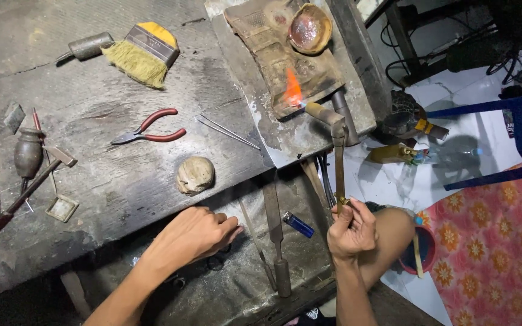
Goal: The person is soldering a small metal ring component on a workbench and then using pliers to transfer it to a ring mandrel for shaping.
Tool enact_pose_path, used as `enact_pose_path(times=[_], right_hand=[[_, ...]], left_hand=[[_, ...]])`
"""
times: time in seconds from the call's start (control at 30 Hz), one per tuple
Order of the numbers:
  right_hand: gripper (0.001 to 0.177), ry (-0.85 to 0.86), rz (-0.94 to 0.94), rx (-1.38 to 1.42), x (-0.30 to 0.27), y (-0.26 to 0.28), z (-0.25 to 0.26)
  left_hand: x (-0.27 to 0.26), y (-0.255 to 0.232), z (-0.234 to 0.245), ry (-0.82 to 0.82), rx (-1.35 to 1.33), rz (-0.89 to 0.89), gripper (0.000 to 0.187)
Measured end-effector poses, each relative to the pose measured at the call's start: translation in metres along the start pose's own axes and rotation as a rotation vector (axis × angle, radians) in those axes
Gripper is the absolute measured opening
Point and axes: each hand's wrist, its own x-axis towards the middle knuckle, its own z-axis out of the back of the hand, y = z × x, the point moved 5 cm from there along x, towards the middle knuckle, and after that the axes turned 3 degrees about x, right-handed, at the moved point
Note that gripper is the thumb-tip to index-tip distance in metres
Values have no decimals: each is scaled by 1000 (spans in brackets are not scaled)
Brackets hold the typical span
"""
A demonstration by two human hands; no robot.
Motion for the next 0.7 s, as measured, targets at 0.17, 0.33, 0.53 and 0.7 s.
enact_pose_path(times=[0.17, 0.33, 0.53, 0.7], right_hand=[[16, -11, -9, -5, 3, 3, 1], [16, -3, -48, -31, 2, 2, 2], [16, -12, -23, -24, -4, -1, 7], [16, -15, 3, -20, -3, -1, 6]], left_hand=[[0, -2, 6, 2, -8, 9, 36], [-2, -2, 5, 6, 17, -20, 39], [-1, -3, 8, 1, 27, 1, 39], [-1, -2, 3, 3, 18, -2, 38]])
